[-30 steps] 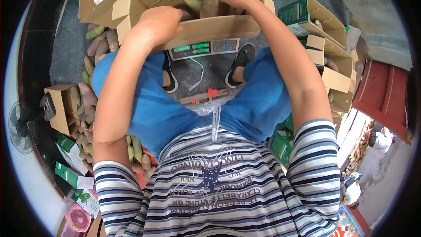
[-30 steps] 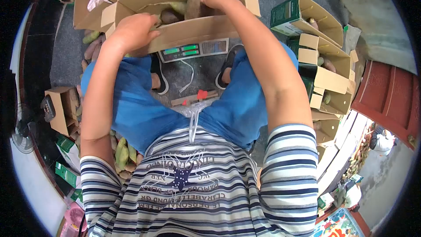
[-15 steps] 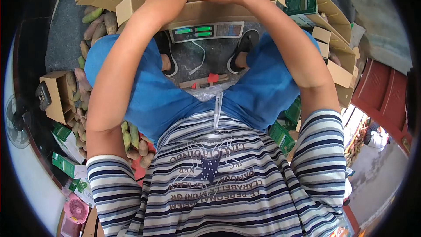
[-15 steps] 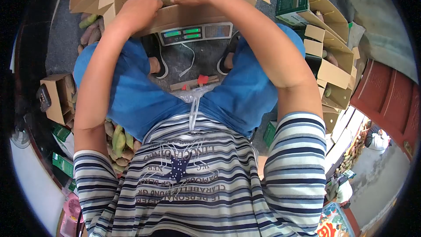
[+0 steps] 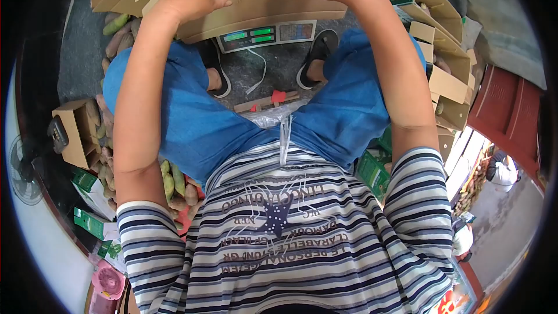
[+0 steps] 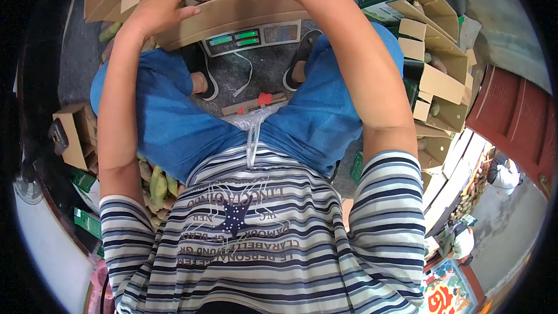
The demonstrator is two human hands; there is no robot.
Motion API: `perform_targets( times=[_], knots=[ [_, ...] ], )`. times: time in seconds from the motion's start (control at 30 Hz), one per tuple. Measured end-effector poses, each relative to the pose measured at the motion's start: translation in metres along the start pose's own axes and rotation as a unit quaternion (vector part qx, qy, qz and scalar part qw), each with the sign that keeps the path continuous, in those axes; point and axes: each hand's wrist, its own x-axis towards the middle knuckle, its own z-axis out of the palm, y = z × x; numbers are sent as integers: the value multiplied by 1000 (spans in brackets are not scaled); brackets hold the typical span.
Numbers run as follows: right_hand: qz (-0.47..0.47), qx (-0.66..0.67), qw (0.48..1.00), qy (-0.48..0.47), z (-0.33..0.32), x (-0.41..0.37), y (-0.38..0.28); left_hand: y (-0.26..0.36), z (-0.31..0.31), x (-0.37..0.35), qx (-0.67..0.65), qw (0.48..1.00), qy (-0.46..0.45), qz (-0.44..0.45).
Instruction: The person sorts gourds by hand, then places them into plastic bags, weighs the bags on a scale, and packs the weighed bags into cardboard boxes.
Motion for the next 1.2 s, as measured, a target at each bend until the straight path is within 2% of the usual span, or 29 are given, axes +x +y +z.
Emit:
perform_targets(
  times=[0.13, 0.23, 0.73, 1.03, 1.13, 1.2],
  knots=[
    [3, 0, 1000, 9, 4, 0, 5, 6, -2, 2, 8, 1000, 6, 3],
    [9, -16, 1000, -12, 3, 1, 3, 11, 0, 2, 15, 999, 47, 19],
    [15, -27, 999, -17, 5, -3, 2, 19, -4, 9, -17, 999, -35, 12],
    [19, -20, 1000, -11, 8, -3, 2, 25, -5, 11, -9, 998, -54, 9],
    [26, -26, 996, -86, 12, 7, 4, 23, -1, 11, -7, 999, -37, 32],
    [31, -14, 997, -63, 11, 2, 0, 24, 0, 13, -7, 998, -49, 36]
  ],
)
